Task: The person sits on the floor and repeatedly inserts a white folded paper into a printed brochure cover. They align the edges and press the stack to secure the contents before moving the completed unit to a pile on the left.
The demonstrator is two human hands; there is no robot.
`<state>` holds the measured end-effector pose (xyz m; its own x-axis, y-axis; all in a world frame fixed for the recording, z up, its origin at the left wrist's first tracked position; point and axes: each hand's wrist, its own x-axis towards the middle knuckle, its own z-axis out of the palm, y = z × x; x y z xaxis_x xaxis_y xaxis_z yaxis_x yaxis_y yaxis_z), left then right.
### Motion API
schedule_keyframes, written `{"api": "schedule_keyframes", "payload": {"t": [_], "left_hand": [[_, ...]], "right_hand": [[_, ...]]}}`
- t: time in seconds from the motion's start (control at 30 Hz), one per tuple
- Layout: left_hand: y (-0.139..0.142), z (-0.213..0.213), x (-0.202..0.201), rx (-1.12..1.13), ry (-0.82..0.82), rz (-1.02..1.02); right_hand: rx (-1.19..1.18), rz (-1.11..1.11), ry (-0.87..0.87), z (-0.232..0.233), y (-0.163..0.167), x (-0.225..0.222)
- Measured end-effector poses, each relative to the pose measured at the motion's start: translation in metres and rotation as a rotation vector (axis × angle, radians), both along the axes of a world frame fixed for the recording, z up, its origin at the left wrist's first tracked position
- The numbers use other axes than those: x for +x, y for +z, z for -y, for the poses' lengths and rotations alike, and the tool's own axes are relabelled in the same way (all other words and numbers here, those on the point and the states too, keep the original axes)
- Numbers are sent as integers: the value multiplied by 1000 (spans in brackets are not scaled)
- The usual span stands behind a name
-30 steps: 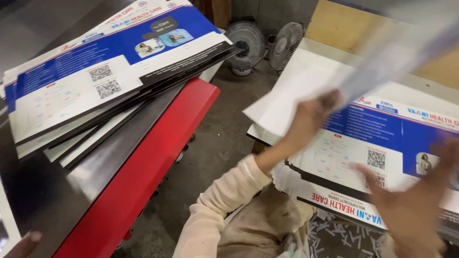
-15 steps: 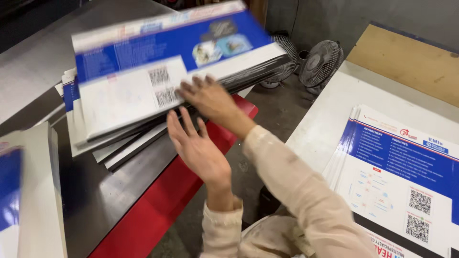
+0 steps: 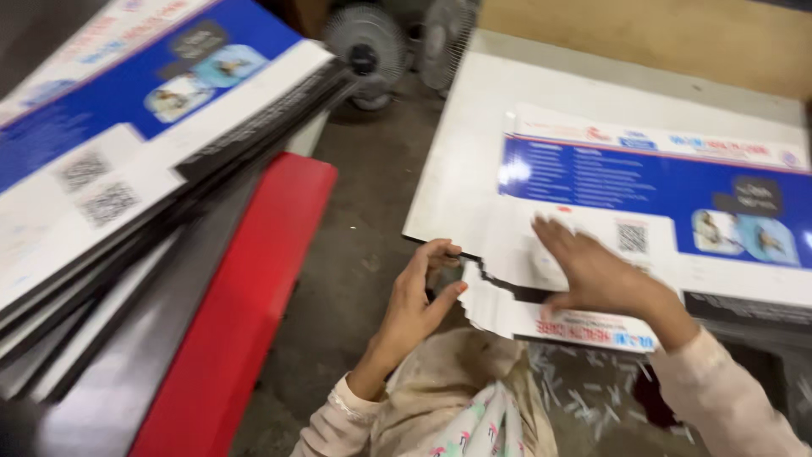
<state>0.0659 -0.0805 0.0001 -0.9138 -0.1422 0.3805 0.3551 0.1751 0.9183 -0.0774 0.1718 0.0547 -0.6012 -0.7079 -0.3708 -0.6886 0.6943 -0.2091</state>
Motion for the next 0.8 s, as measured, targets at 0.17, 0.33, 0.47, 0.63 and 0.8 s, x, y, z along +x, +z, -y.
{"api": "schedule_keyframes", "payload": {"t": [0.17,0.33,0.47,0.63,0.8], "left_hand": [[-14,-46,-16,60,-96,71],[-30,-57,-4,123,-141,83],[-30,-66,5,184,-208,208],[15,-152,-7,-409,-204,-15],[83,-181,-61,-576,167,-440]], "right_hand": [[118,6,-30,-55,-46,56],[-169,23,94,-68,-40,50],[-384,-77,-165,-83,-21,45],[-999,-627,-510,-77,11,44],[-2098,-507,-568,-69,46,60]]}}
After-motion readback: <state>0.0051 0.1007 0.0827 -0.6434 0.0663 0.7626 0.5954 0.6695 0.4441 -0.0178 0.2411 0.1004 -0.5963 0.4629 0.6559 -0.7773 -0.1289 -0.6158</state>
